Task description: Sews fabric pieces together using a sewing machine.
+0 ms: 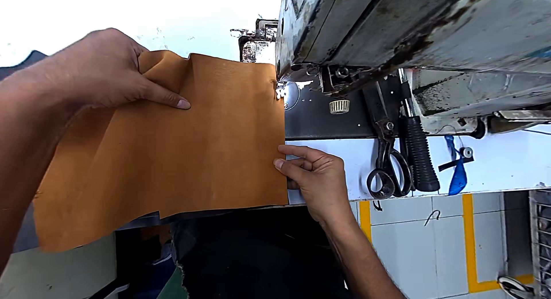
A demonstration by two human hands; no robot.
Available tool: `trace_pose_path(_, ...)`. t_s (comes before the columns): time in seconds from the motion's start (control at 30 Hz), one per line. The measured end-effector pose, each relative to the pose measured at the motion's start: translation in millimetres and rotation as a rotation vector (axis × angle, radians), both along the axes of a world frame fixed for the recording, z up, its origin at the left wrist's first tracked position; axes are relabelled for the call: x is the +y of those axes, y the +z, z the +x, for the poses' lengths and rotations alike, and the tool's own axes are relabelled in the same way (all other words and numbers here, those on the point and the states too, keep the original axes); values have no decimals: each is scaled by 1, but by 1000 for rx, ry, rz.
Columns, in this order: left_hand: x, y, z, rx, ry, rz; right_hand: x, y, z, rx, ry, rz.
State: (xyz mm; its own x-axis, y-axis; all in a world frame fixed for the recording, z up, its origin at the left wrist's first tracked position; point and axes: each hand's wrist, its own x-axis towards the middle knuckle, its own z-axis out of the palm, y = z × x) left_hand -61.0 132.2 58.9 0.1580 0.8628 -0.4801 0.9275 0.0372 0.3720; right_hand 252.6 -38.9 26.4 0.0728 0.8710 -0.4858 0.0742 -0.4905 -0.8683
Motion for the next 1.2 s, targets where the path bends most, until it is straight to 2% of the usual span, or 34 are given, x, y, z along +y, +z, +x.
trace_pose_path(0.37,38,-28,-28,-73,0,150,41,-5,-3,25,-39,20)
trace_pose_path(0.5,39,-16,-17,-52,14,161,55,-3,-5,51,-93,-13)
trace_pose_path(0.57,35,-11,-12,-30,11,247,58,-2,-6,69,-118,-16)
trace_pose_path(0.63,15,-3,-3,36,-22,454,59,-1,-7,67,-127,-10)
trace_pose_path(0.7,-30,12,30,41,-101,670,60,-1,-7,52,-121,-5)
trace_pose_path(0.77,-85,11,73,-137,-294,749,61,-1,-7,38,-110,1)
trace_pose_path(0.83,-117,-17,99,-386,-478,635,59,-1,-7,22,-103,13)
trace_pose_path(0.9,-127,-43,102,-465,-527,546,57,-1,-7,18,-99,17)
trace_pose_path(1.07,-131,-55,97,-440,-548,578,17,12,8,114,-136,-112)
trace_pose_path(1.2,-133,-56,98,-422,-560,621,-2,8,7,193,-218,-95)
